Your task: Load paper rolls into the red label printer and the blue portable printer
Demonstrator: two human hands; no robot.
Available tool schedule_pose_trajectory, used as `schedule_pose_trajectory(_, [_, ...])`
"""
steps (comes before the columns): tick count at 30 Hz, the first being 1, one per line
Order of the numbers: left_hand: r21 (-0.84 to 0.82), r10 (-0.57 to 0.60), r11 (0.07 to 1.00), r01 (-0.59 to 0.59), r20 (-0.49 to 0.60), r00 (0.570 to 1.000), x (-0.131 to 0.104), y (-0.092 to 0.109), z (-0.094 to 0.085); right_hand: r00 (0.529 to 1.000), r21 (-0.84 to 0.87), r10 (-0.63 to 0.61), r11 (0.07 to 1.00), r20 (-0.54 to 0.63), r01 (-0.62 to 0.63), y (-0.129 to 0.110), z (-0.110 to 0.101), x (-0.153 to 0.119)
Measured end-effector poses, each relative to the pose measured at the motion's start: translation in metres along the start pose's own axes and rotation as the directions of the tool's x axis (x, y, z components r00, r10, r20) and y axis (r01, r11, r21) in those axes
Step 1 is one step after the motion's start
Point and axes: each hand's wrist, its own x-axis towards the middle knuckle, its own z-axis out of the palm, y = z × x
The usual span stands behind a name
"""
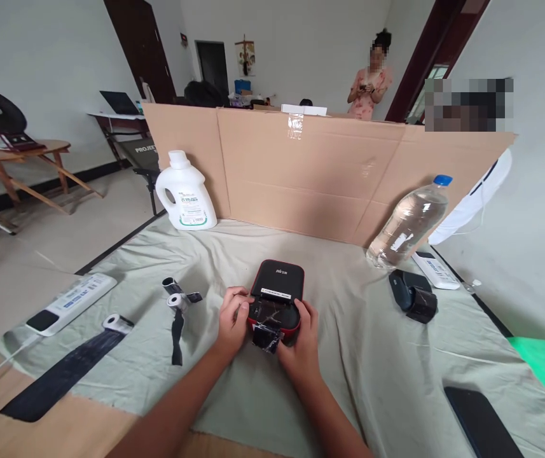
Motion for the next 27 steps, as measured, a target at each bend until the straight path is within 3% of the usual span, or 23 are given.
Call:
schedule_pose_trajectory(13, [-0.087,-0.032,0.996,0.031,-0.007,0.999,0.0004,0.0036,-0.0014,1.000,0.011,-0.018,1.000,0.010,0.018,-0.0078,-0.0025,0.0039])
schedule_pose_trajectory(21, [-0.049,0.062,0.997,-0.065,-0.065,0.996,-0.0001,0.0042,-0.0011,1.000,0.003,-0.013,1.000,0.017,0.013,-0.0081,-0.0030,0.0036])
schedule_pose_trajectory(27, [-0.097,0.039,0.994,-0.043,-0.045,0.998,0.0005,0.0032,0.0003,0.999,-0.018,-0.044,0.999,0.027,0.045,-0.0060,-0.0023,0.0073])
